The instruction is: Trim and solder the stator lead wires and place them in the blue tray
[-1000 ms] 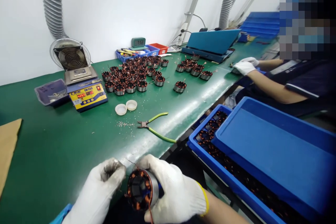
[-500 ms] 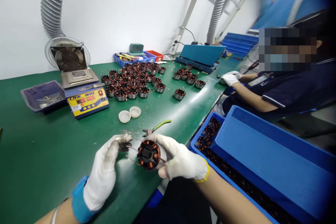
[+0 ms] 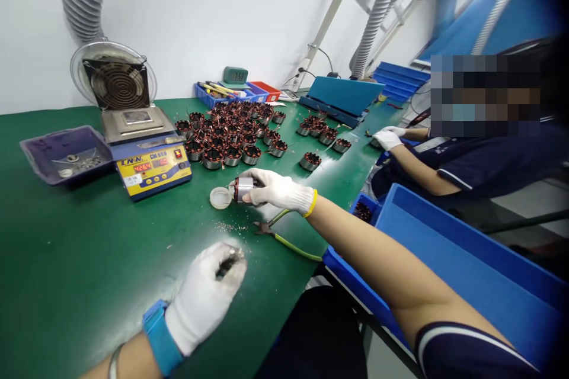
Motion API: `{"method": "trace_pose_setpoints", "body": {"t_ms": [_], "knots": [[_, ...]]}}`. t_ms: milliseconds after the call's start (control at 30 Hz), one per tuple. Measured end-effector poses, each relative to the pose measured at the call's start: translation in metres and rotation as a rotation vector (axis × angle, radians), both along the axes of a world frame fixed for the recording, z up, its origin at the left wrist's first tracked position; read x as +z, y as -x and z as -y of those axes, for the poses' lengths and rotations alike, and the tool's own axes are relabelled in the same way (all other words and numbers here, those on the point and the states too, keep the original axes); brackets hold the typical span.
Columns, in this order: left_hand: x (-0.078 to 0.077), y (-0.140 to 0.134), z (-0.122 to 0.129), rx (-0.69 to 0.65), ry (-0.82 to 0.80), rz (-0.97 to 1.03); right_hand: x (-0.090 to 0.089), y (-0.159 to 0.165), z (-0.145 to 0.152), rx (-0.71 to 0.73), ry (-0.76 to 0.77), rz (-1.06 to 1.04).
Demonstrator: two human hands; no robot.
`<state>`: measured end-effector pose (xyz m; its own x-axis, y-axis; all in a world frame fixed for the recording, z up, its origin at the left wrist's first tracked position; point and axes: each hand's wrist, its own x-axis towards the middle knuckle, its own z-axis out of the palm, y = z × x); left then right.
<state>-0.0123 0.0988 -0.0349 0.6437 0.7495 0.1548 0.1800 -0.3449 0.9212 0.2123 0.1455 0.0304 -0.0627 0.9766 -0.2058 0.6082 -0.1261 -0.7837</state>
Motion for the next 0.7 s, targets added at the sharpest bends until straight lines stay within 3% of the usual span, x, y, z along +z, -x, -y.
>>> {"method": "trace_pose_setpoints", "body": {"t_ms": [333,700], "knots": [[-0.001,-0.001,-0.001,-0.037,-0.054,-0.044,0.009,0.009,-0.017,0.159,0.039,0.236],[-0.002,-0.002,-0.002,-0.025,-0.052,-0.068,0.017,0.021,-0.029,0.137,0.122,0.365]]}}
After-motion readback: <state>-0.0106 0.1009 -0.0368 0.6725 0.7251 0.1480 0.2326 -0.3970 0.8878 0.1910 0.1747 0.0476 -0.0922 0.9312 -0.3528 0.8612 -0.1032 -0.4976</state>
